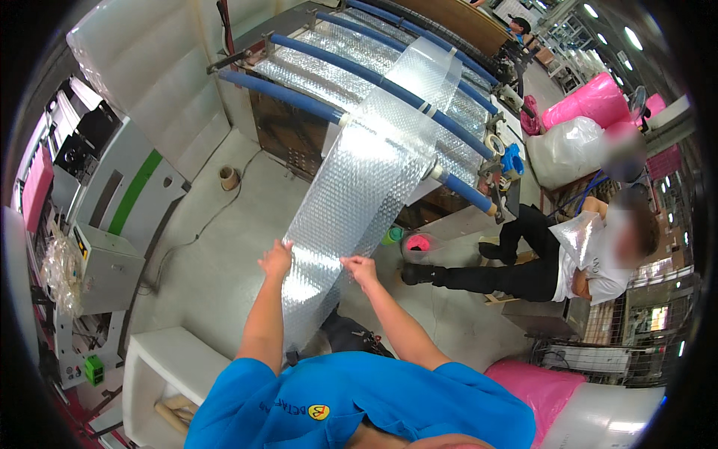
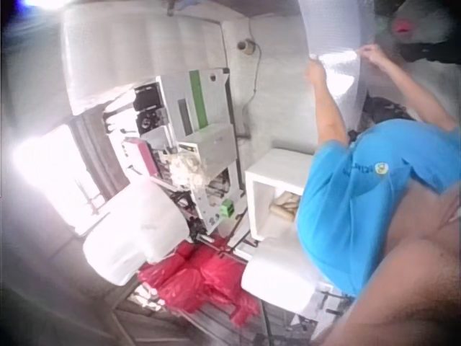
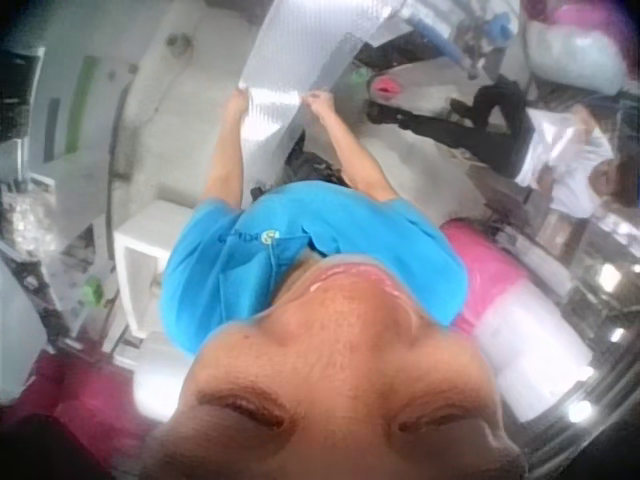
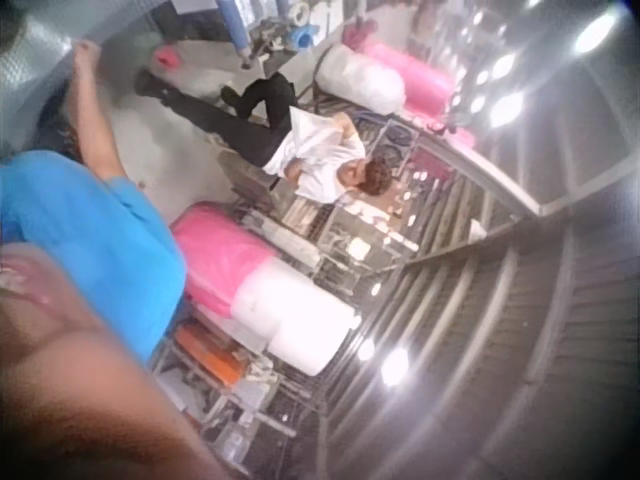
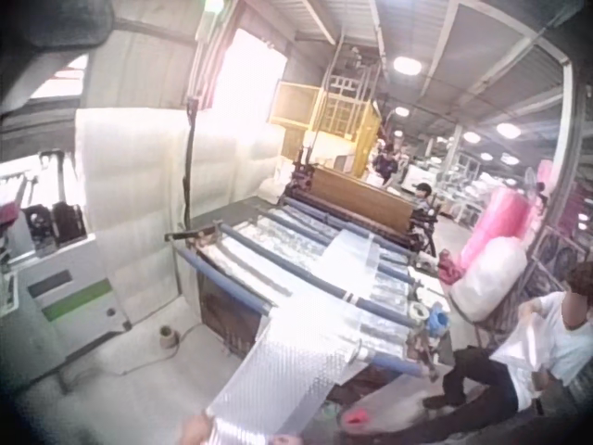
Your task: The person pulls a sheet of bubble wrap from a roll on a machine and smooths it out with both hands. They continue to pull and adjust the bubble wrap as it feeds from the machine.
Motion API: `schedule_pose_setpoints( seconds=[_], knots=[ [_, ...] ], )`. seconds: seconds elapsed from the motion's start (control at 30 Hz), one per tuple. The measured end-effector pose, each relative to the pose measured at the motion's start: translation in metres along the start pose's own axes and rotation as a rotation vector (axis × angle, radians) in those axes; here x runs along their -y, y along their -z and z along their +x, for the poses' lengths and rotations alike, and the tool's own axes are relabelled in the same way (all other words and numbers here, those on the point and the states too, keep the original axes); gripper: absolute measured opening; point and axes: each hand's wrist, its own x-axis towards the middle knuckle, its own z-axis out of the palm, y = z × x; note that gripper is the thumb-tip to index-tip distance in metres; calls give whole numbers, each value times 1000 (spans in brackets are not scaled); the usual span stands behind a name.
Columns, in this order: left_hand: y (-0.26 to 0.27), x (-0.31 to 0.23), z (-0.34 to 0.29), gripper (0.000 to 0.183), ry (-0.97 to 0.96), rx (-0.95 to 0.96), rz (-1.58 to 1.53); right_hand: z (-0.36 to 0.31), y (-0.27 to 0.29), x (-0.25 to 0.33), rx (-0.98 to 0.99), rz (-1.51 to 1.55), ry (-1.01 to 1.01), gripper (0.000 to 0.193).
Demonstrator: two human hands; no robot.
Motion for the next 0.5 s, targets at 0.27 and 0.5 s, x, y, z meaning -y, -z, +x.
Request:
schedule_pose_setpoints(
  seconds=[0.27,0.5],
  knots=[
    [22,-46,14,48,-53,-142,-131,12,26,69,-108,106,166,19],
    [48,-22,-42,56,-157,-228,-270,-32,10,71,-207,300,319,18]
  ],
)
